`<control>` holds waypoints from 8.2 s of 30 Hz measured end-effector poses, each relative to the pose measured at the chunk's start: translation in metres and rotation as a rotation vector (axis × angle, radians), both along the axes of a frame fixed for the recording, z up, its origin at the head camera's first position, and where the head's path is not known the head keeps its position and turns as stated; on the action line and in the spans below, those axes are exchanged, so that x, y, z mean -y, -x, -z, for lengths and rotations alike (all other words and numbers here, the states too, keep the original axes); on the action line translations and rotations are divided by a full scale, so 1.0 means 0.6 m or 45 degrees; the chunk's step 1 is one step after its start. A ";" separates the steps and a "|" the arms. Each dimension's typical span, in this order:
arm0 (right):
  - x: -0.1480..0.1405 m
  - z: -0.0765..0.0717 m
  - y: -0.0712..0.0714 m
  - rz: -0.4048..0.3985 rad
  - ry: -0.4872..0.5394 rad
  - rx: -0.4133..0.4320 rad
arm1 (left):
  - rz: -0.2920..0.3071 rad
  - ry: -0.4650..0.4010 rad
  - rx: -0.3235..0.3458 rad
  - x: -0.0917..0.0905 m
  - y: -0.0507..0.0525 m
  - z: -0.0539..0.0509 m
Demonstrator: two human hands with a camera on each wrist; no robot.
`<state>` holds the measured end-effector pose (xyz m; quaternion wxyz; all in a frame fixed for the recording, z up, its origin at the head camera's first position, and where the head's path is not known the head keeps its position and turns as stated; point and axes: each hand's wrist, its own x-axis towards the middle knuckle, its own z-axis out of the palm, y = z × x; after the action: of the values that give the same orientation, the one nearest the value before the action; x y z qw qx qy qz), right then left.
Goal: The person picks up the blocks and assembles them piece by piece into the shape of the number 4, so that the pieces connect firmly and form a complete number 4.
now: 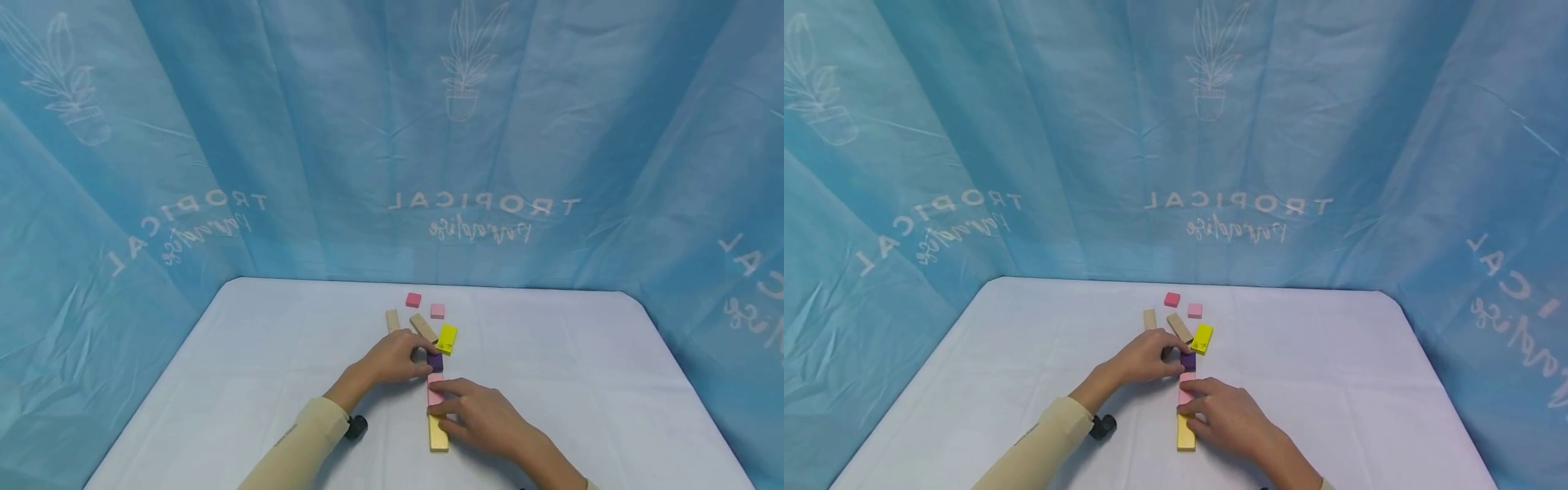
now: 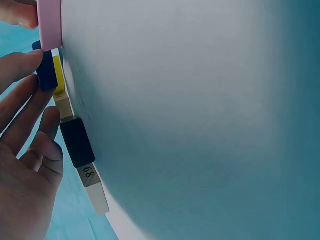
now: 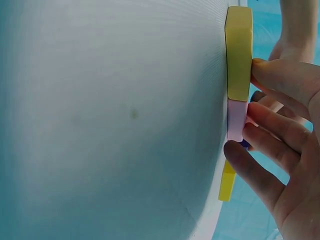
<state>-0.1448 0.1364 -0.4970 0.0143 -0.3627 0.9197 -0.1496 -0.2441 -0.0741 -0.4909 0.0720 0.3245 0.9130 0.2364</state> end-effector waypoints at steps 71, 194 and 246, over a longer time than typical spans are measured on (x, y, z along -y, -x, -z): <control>0.004 -0.003 -0.002 0.012 -0.025 0.026 | 0.259 0.170 -0.240 0.025 -0.068 -0.004; 0.002 -0.007 -0.005 0.029 -0.023 0.048 | -0.008 0.190 -0.043 0.047 -0.020 -0.022; 0.000 -0.005 -0.007 -0.021 0.030 -0.008 | 0.294 0.241 -0.423 0.033 -0.086 -0.012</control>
<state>-0.1406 0.1366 -0.4942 0.0083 -0.3709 0.9149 -0.1589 -0.1924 -0.0938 -0.4838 -0.0226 0.4531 0.8873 0.0831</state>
